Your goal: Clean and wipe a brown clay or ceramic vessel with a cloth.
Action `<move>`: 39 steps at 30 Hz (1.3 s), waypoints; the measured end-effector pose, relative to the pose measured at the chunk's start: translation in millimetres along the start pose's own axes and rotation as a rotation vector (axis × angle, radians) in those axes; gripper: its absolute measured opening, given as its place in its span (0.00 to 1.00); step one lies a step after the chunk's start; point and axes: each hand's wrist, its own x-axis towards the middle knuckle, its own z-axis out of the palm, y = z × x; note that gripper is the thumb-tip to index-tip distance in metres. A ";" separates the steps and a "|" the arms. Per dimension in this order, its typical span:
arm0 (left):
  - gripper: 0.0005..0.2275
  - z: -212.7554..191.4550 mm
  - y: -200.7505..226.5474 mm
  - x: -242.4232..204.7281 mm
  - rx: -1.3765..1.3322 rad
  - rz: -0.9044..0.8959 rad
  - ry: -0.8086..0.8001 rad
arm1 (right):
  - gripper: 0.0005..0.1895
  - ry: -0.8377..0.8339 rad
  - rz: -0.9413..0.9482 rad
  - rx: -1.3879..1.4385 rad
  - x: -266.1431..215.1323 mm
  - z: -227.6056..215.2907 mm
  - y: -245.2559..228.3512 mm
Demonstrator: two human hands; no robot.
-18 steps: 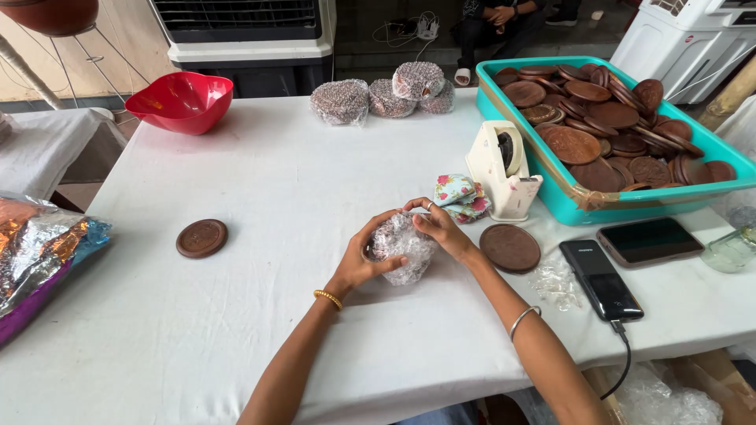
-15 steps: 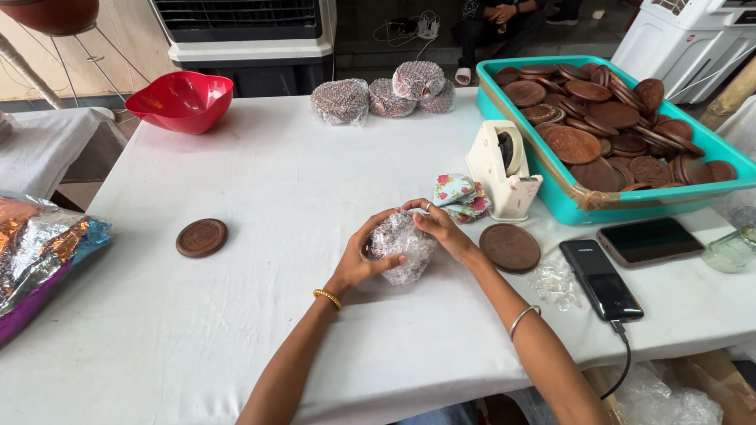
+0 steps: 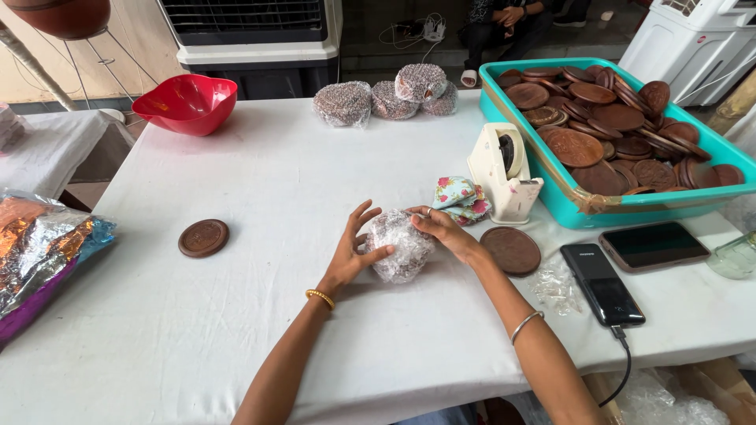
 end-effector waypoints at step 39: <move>0.39 -3.8 -4.8 0.7 -0.439 -0.226 0.311 | 0.32 0.528 -0.971 -1.447 -20.5 72.7 -18.7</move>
